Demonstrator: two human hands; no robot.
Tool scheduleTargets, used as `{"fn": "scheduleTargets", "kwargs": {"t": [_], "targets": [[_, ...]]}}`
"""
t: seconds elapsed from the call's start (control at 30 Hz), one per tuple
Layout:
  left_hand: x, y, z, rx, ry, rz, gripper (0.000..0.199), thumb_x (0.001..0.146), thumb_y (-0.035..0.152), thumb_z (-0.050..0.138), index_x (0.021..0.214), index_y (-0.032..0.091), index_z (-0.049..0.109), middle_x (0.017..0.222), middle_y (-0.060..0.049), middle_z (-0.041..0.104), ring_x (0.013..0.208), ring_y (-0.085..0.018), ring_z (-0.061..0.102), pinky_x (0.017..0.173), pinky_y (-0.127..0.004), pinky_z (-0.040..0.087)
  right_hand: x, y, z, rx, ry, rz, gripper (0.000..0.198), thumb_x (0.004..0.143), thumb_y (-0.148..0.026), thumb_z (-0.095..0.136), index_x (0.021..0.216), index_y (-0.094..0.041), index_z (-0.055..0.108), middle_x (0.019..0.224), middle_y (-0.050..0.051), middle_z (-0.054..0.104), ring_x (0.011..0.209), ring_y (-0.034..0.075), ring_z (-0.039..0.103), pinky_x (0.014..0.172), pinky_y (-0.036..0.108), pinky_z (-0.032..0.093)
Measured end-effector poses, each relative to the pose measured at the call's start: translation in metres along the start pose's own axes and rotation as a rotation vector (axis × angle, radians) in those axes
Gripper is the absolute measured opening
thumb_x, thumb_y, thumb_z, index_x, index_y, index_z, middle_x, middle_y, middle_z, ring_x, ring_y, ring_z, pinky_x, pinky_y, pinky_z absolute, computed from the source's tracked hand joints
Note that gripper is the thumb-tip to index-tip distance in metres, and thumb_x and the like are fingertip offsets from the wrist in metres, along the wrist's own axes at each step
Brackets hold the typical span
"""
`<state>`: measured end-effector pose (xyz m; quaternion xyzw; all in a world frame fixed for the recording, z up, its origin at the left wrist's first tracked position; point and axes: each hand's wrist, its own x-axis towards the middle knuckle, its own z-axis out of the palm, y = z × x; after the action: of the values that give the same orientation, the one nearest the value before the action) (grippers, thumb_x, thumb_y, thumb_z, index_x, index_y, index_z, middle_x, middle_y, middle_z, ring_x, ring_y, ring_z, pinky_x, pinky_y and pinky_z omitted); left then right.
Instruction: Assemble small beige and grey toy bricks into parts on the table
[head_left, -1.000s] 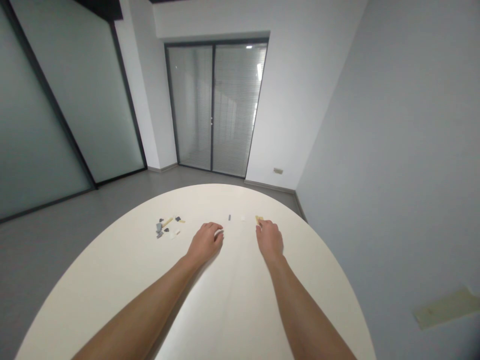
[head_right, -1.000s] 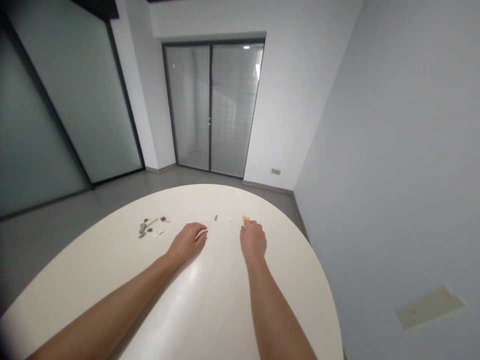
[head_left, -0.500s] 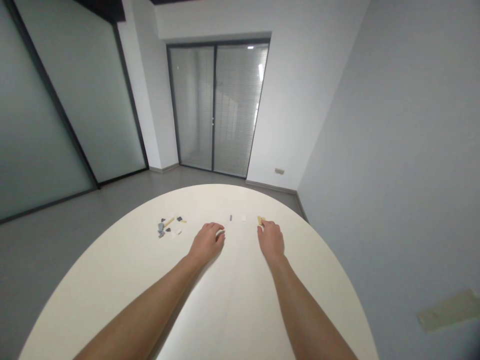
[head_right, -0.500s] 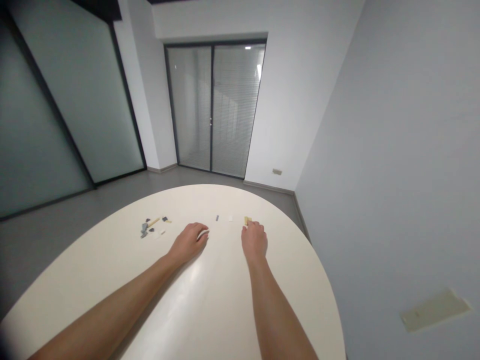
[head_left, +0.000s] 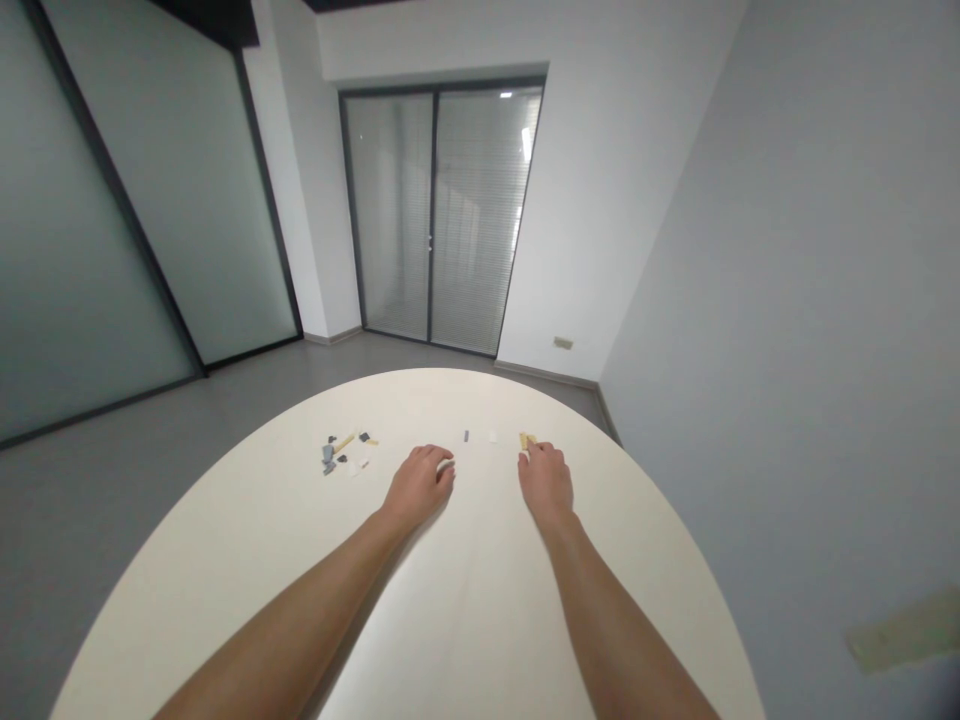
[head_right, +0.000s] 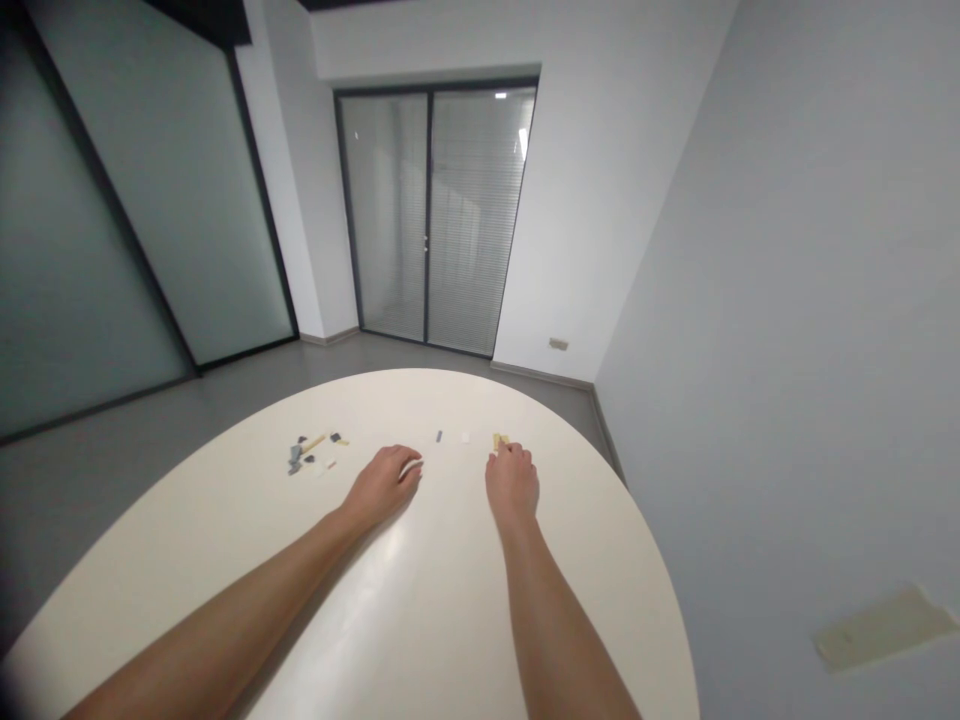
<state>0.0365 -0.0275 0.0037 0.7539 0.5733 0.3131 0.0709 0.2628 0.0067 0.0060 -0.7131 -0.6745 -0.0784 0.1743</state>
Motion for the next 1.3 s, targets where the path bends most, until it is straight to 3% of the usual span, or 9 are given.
{"fn": "scheduleTargets", "kwargs": {"t": [0.27,0.5,0.7,0.9,1.3], "targets": [[0.002,0.001,-0.006,0.093,0.061,-0.071,0.023,0.091,0.023,0.050,0.107,0.019,0.066,0.113,-0.008,0.067,0.110,-0.023,0.056,0.096,-0.035,0.045,-0.004,-0.006,-0.001,0.094,0.033,-0.070,0.031,0.095,-0.025,0.049,0.124,-0.020,0.060,0.121,0.011,0.059,0.108,0.023,0.053,0.090,0.031,0.042],[0.013,-0.023,-0.035,0.280,0.172,-0.270,0.032,0.088,0.024,0.050,0.114,0.016,0.066,0.119,-0.011,0.065,0.110,-0.026,0.057,0.098,-0.038,0.045,-0.009,-0.018,-0.008,0.137,0.042,-0.139,0.028,0.094,-0.024,0.050,0.119,-0.020,0.063,0.125,0.011,0.057,0.116,0.024,0.050,0.092,0.032,0.043],[0.017,-0.043,-0.076,0.487,0.100,-0.451,0.038,0.089,0.032,0.047,0.120,0.017,0.063,0.124,-0.015,0.061,0.113,-0.030,0.056,0.086,-0.039,0.048,-0.010,-0.023,-0.012,0.211,0.011,-0.239,0.024,0.093,-0.020,0.052,0.112,-0.020,0.066,0.116,0.008,0.062,0.111,0.022,0.052,0.097,0.030,0.041],[0.016,-0.062,-0.106,0.544,-0.007,-0.608,0.035,0.090,0.029,0.045,0.116,0.017,0.065,0.117,-0.017,0.064,0.107,-0.031,0.059,0.079,-0.038,0.048,-0.010,-0.025,-0.015,0.220,-0.040,-0.238,0.023,0.094,-0.020,0.049,0.110,-0.020,0.067,0.116,0.009,0.063,0.110,0.021,0.052,0.092,0.029,0.042],[0.010,-0.095,-0.092,0.589,-0.015,-0.615,0.036,0.091,0.021,0.038,0.097,0.014,0.073,0.109,-0.021,0.068,0.102,-0.033,0.061,0.076,-0.039,0.048,-0.008,-0.024,-0.007,0.235,-0.039,-0.272,0.024,0.094,-0.018,0.049,0.107,-0.020,0.070,0.113,0.008,0.065,0.107,0.020,0.054,0.095,0.028,0.042]]}}
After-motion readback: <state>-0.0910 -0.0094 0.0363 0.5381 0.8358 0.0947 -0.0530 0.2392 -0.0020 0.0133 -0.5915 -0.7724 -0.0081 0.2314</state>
